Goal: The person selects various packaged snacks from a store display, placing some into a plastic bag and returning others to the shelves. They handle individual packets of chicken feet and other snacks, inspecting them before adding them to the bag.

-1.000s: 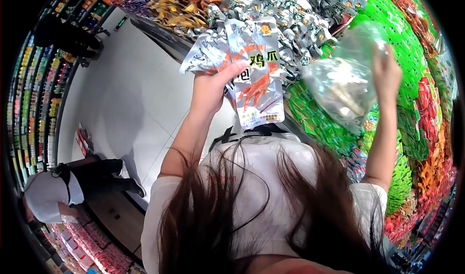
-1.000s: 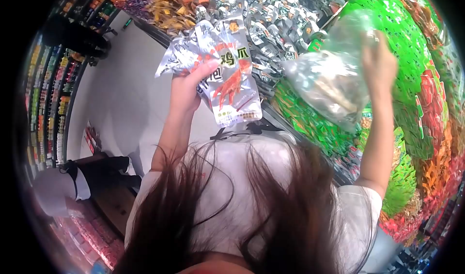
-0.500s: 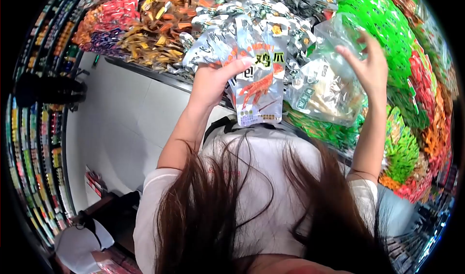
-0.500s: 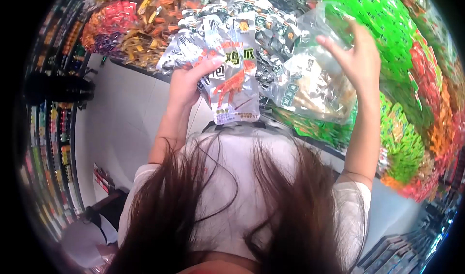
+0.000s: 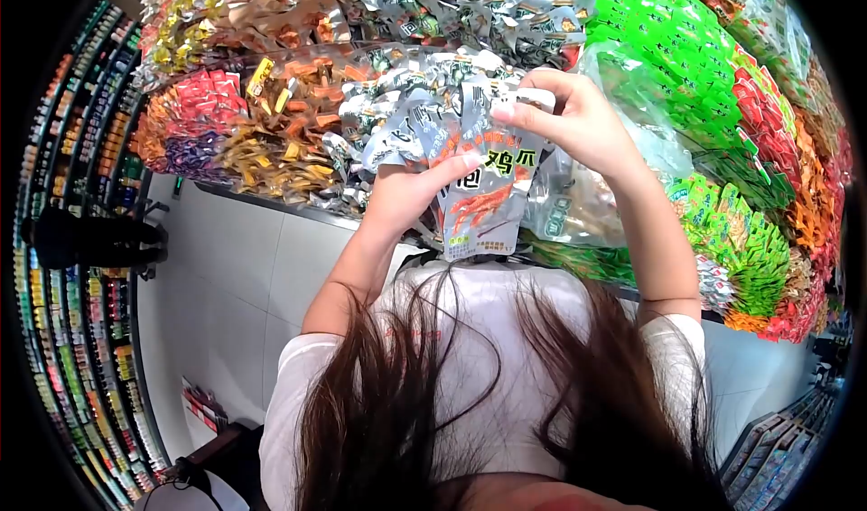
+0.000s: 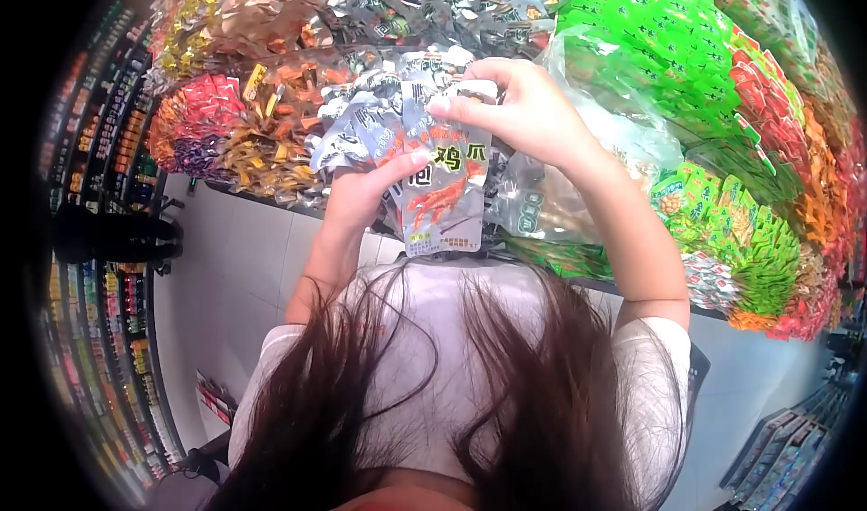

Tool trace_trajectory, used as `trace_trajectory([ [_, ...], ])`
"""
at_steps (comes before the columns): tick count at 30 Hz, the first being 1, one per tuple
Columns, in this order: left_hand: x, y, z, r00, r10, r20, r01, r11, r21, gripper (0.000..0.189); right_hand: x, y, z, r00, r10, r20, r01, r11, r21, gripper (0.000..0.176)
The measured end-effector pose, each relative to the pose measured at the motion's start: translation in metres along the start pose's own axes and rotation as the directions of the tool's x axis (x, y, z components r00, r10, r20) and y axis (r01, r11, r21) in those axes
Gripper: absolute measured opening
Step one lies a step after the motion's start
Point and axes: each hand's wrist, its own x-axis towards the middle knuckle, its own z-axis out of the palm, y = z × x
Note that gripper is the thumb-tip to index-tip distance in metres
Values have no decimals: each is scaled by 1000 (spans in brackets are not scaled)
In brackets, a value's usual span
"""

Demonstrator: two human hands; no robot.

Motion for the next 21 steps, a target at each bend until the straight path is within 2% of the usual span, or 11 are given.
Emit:
trace_trajectory([
  [3, 2, 0, 0, 1000, 14, 19, -14, 1000, -7, 32, -1, 4, -3, 999, -38, -13, 38, 997, 71, 24],
  [5, 3, 1, 1, 999, 3, 32, -3, 1000, 4, 33, -2, 7, -5, 998, 49, 35, -55, 984, 172, 23],
  [8, 1, 7, 7, 997, 35, 63, -38, 998, 52, 34, -4, 9, -3, 997, 68, 26, -72, 967, 244, 21],
  [11, 2, 2, 12, 994, 97, 51, -98, 995, 26, 35, -8, 7, -6, 996, 75, 40, -82, 973, 216, 21],
  [12, 3, 5, 11, 992, 82, 94, -89, 994, 70, 36, -10, 6, -7, 997, 66, 42, -75, 959, 274, 21],
  [16, 6, 0, 12, 992, 92, 85, -97, 994, 59, 36, -14, 11, -10, 996, 85, 0, -81, 947, 310, 21],
  [18, 7, -1, 10, 994, 80, 75, -83, 996, 28, 36, -15, 8, -16, 980, 199, 15, -200, 979, 36, 21],
  [19, 8, -1, 10, 994, 79, 81, -82, 996, 31, 36, -15, 11, -16, 980, 200, 9, -200, 979, 41, 21],
  [21, 8, -2, 10, 995, 67, 68, -68, 998, 11, 37, -16, 18, -13, 994, 113, -5, -109, 969, 220, 21],
])
